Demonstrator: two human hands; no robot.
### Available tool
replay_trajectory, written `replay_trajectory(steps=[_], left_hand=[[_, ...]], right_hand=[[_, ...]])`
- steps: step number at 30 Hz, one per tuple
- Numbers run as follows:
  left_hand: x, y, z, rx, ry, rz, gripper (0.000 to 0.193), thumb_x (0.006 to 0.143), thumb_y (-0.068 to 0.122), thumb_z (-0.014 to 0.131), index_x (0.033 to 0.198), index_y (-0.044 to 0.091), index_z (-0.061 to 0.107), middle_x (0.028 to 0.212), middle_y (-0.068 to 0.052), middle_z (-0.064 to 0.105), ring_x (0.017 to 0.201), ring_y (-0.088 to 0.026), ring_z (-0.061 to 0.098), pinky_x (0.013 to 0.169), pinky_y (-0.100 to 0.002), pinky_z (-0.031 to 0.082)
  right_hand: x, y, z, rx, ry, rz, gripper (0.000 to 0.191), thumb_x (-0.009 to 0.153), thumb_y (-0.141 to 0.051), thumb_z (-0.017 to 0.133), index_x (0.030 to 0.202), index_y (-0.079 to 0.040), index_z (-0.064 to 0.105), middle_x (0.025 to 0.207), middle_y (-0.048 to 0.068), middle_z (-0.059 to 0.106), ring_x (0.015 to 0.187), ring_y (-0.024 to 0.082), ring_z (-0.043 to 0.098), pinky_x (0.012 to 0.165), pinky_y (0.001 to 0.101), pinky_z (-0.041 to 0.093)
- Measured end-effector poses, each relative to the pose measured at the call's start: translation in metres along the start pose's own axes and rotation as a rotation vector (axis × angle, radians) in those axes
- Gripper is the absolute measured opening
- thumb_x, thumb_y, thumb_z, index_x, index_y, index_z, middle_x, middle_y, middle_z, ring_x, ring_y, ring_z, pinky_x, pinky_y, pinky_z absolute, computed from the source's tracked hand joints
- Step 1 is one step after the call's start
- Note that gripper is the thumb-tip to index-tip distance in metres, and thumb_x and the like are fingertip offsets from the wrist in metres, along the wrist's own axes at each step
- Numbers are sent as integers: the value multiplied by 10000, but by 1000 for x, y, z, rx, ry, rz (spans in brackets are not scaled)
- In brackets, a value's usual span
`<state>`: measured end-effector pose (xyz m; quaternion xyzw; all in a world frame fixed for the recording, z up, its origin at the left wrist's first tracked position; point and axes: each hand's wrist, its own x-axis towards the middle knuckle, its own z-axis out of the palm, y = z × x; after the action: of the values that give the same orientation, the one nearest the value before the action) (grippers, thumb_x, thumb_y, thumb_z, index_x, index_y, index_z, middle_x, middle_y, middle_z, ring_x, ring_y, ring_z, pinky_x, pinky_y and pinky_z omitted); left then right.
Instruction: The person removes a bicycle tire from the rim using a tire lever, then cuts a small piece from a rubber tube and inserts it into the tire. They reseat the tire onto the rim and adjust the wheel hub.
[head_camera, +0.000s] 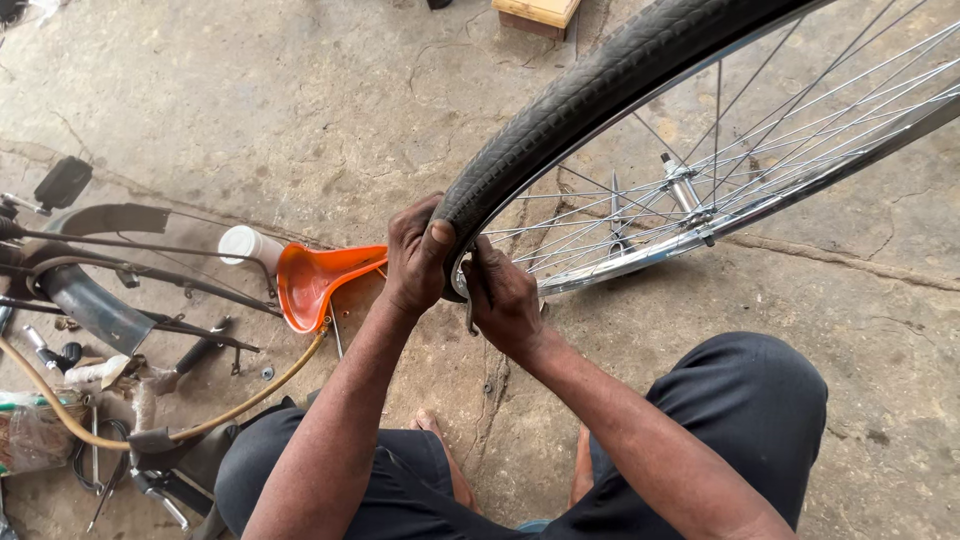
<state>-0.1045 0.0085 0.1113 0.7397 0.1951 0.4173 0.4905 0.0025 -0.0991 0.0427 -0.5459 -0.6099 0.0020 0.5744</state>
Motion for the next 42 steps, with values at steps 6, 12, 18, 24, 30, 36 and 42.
replay_trajectory(steps=[6,12,18,24,30,36,42], left_hand=[[1,7,0,64,-29,38,828,987,805,445,856,4,611,785,-50,550,739,-155,550,643,-329,430],[4,10,4,97,-44,43,840,977,812,429,842,3,607,797,-63,557,738,-168,564,642,-324,426],[6,8,3,85,-28,18,840,981,833,404,831,31,607,827,-44,557,746,-149,560,617,-317,423],[4,5,1,16,-24,-37,859,939,845,458,906,10,660,729,-20,556,692,-133,548,589,-320,427],[2,4,0,59,-22,-13,838,967,836,440,829,25,602,741,-29,532,705,-138,530,610,-325,413],[3,12,2,99,-18,20,845,990,807,434,863,-11,609,792,-63,550,743,-173,553,647,-360,431],[6,14,0,74,-21,26,851,988,809,411,864,-3,633,843,-56,574,778,-168,572,657,-352,428]], right_hand=[[22,-31,-34,-6,-188,243,471,966,-65,631,1433,-32,572,803,98,669,670,191,672,586,331,523],[51,-13,-82,1039,-356,1226,228,1037,-62,588,1193,97,634,675,32,573,474,111,485,395,263,402],[16,-11,-47,88,-349,618,370,1019,-155,515,1348,-19,616,642,34,621,452,93,503,356,287,405],[5,-7,-14,79,-32,61,452,1098,-80,541,1537,-20,450,907,95,697,679,124,665,577,276,581],[19,-24,-22,109,-173,211,507,1059,-80,567,1543,7,442,744,60,649,566,118,616,513,260,566],[59,-10,-78,1017,-354,1258,300,1060,-120,618,1172,158,617,651,79,560,435,125,455,367,261,384],[10,-13,-42,215,-342,703,373,1033,-131,499,1370,-6,600,637,65,624,449,105,523,347,275,413]])
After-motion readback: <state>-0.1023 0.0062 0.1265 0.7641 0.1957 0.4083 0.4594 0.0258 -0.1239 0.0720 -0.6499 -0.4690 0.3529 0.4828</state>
